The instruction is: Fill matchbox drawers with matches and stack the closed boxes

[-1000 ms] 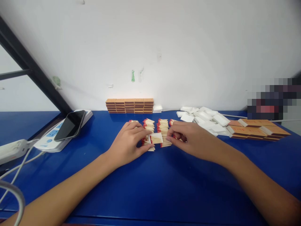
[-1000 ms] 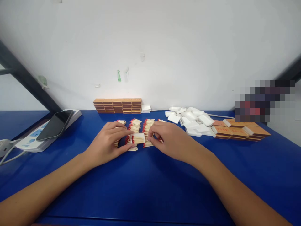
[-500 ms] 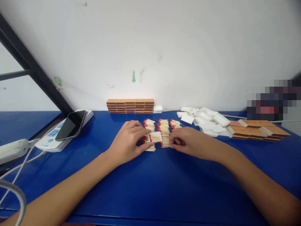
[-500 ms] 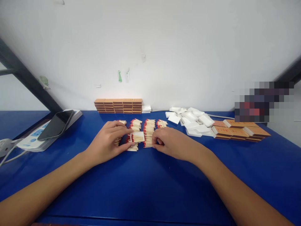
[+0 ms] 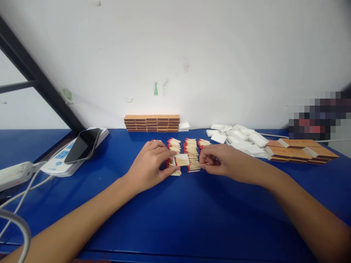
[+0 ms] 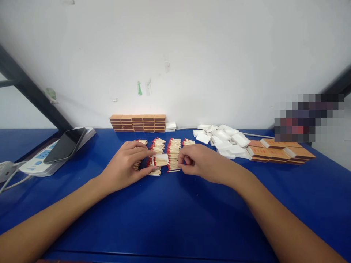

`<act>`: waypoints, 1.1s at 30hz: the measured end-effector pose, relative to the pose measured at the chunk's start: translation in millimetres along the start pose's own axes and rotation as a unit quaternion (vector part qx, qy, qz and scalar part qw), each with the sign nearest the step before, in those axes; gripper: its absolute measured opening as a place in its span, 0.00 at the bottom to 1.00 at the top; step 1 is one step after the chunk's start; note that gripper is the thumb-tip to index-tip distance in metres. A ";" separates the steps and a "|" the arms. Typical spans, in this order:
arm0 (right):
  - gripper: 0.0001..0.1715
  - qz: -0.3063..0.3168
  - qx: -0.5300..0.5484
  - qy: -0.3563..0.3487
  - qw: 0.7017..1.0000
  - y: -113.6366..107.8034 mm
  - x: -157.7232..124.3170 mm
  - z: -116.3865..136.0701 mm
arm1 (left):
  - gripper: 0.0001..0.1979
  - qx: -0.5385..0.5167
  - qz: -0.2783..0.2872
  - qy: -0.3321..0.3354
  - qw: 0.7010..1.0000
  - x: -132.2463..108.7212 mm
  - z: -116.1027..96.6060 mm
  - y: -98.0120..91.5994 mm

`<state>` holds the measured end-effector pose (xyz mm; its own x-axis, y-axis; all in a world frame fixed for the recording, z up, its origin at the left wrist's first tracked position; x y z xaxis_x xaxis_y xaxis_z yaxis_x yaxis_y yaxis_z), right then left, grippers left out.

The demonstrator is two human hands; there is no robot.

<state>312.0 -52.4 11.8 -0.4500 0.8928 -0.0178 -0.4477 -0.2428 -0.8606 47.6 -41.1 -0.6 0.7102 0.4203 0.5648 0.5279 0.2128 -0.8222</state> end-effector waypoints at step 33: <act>0.07 0.035 -0.041 -0.033 0.998 12.3 6.3 -5.3 | 0.18 0.004 -0.012 -0.004 1.000 0.4 -0.7 -0.2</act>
<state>307.7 -47.8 -1.6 -0.5293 0.8471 -0.0472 -0.3499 -0.2686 -0.8974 48.1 -41.5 -0.1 0.6935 0.4220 0.5839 0.5411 0.2301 -0.8089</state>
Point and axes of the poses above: each hand's wrist, its own x-axis towards the middle knuckle, its own y-axis out of the palm, z = x × y, the point moved 2 cm from there along x, towards the middle knuckle, and after that the axes turned 5 degrees about y, right-handed, at the moved point
